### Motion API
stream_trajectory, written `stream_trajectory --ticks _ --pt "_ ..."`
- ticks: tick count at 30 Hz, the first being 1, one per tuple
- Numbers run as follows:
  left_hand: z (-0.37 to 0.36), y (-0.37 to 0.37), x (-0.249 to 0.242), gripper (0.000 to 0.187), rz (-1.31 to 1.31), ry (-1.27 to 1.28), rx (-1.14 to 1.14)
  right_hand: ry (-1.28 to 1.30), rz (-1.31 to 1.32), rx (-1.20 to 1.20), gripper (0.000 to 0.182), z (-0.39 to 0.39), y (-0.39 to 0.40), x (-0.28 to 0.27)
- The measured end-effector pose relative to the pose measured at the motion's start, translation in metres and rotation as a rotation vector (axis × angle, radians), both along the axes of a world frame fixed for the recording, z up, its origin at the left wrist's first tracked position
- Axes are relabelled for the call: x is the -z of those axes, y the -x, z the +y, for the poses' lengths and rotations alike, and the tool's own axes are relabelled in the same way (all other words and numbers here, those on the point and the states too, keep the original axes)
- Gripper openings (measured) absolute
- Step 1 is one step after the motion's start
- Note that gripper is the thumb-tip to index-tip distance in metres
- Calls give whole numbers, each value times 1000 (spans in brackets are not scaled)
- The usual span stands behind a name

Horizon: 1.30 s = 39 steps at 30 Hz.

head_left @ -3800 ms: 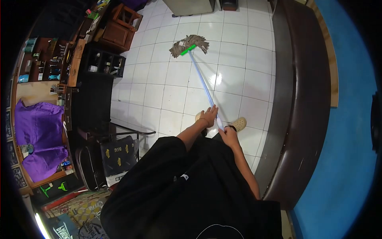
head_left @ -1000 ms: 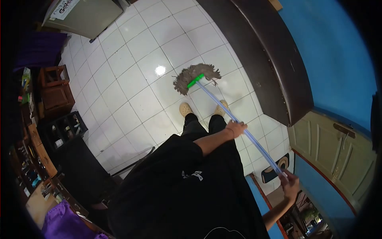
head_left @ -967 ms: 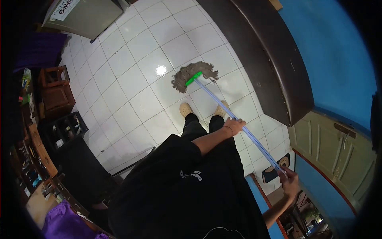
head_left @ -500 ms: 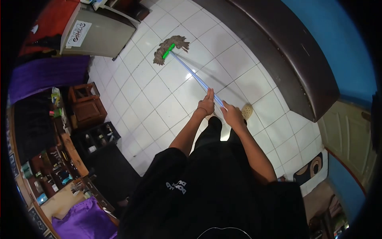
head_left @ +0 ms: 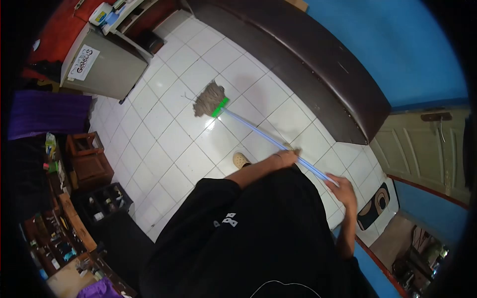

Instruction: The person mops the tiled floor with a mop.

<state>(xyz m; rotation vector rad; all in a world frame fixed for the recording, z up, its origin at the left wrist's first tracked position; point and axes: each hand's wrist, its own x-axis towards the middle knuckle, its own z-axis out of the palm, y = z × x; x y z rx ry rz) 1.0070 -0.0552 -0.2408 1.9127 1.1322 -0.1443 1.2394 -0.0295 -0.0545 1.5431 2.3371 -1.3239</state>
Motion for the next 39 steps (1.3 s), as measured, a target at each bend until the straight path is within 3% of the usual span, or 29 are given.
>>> stream_trajectory --ticks 2,5,6,8,10,12,15,17,19,23,26,27,28,29,30,31,32,37,39 --pt "-7 -22 -54 28 -308 -139 -123 81 -31 159 30 -21 -22 -66" --pt "-15 -58 -82 33 -602 -165 69 82 -191 286 31 -60 -37 -135" --pt "-18 -69 -81 35 -707 -143 116 52 -357 310 30 -72 -21 -163" --pt "-28 -81 -84 35 -727 -146 164 -14 -354 385 30 -98 -29 -176" --pt "-38 -89 -84 33 -729 -107 240 81 -232 608 27 -119 -36 -176" --pt "-46 -98 -73 33 -677 -155 241 96 -44 765 27 -132 -43 -163" --pt "-42 -87 -71 28 -653 -173 171 163 -116 763 24 -116 -41 -151" --pt "-36 -84 -60 27 -671 -277 19 131 -70 710 23 -96 -45 -139" --pt "-20 -65 -73 26 -491 -251 -57 192 -115 597 25 -61 -28 -134" --pt "5 -33 -38 26 -341 -264 -373 330 -28 496 29 -2 -6 -78" --pt "19 -6 33 25 -109 -127 -611 459 80 355 30 29 29 -11" --pt "15 11 44 29 -168 -252 -767 461 101 280 30 35 44 16" --pt "21 29 22 40 -23 -78 -837 309 364 222 31 28 51 83" --pt "21 44 17 57 40 -62 -883 263 324 134 32 37 81 89" --pt "27 57 11 63 77 -19 -918 -5 302 -24 31 43 105 115" --pt "31 67 6 69 115 26 -953 -95 217 -88 30 51 132 120" --pt "31 76 13 75 189 -25 -910 -13 217 -113 30 62 152 128" --pt "60 87 23 78 111 -91 -847 72 -27 -229 36 127 190 142" --pt "75 74 17 77 131 -54 -777 71 94 -144 34 140 164 147"
